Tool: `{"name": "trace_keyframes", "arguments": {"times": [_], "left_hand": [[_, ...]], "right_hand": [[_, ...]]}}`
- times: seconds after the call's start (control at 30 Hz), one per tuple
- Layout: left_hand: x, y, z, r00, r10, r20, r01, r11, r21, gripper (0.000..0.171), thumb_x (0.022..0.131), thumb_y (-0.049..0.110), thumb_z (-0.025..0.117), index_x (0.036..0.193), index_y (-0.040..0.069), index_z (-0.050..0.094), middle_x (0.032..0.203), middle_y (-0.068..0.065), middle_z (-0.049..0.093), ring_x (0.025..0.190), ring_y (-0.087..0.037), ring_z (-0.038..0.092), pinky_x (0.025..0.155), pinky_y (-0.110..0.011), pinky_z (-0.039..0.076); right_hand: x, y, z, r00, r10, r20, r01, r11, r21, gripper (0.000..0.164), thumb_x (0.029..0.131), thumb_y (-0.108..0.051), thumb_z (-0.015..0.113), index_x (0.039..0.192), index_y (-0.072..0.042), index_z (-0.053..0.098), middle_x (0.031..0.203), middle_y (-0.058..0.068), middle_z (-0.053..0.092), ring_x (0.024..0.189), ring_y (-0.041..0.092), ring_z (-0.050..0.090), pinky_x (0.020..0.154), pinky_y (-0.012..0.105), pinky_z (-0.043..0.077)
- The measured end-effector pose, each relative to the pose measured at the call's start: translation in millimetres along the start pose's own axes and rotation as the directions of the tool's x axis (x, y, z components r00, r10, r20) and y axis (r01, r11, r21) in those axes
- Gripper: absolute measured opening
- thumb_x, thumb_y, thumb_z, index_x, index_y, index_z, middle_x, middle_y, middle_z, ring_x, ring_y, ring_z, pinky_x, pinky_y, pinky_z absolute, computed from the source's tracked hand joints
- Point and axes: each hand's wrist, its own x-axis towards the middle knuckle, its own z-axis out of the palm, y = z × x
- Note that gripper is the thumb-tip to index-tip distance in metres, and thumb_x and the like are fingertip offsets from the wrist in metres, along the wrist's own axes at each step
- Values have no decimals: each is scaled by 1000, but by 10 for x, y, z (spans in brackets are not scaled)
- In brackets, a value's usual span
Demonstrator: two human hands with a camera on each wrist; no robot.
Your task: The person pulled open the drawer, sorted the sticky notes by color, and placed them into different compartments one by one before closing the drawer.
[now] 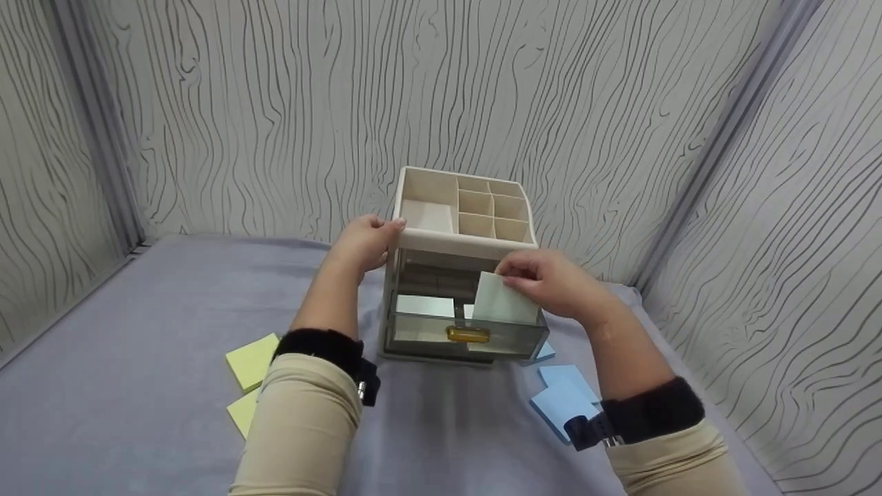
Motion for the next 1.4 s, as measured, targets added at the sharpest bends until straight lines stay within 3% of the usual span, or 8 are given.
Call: {"name": "trace_keyframes", "arguments": {"times": [0.13,0.37,0.6,0.87,1.17,1.4], "left_hand": [[6,-1,11,1000,-4,-10,4,1000,-24,45,91,42,51,117,6,51,116,-9,54,110,-21,50,90,-31,46],[-6,4,4,1000,-9,-6,8,1000,-19,46,91,42,51,119,6,50,118,-10,53,110,-22,50,90,-30,46],[13,-7,1,1000,-17,-12,17,1000,-23,45,91,42,51,118,6,50,117,-10,53,109,-22,50,88,-30,47],[-2,-3,4,1000,-18,-4,17,1000,-23,44,91,41,51,116,5,51,116,-10,54,108,-22,51,87,-29,47],[-42,3,7,1000,-3,-6,3,1000,-5,42,92,40,51,116,6,52,116,-8,54,109,-20,51,88,-29,46],[-1,-4,9,1000,-12,6,12,1000,-17,47,91,43,50,122,7,50,120,-9,53,113,-22,49,91,-30,45]], "right_hand": [[19,-36,15,995,-60,81,61,998,-17,11,87,-9,58,91,-11,68,84,-1,65,73,11,54,66,28,45],[48,-59,40,992,-29,126,37,998,-60,11,87,-9,58,89,-12,68,82,-3,63,72,11,52,67,29,44],[89,-55,112,992,-86,89,97,988,-121,12,83,-5,60,89,-7,71,84,2,61,77,15,55,70,31,47],[131,-46,230,987,-149,55,159,943,-291,9,73,-2,64,80,-8,62,73,1,52,70,17,48,65,34,42],[191,-94,295,990,11,144,55,896,-440,10,71,-9,64,67,-14,57,65,-4,49,60,16,44,55,30,38],[184,-121,280,972,3,236,99,902,-420,23,71,-7,63,57,-15,47,57,-7,39,52,11,35,49,25,29]]}}
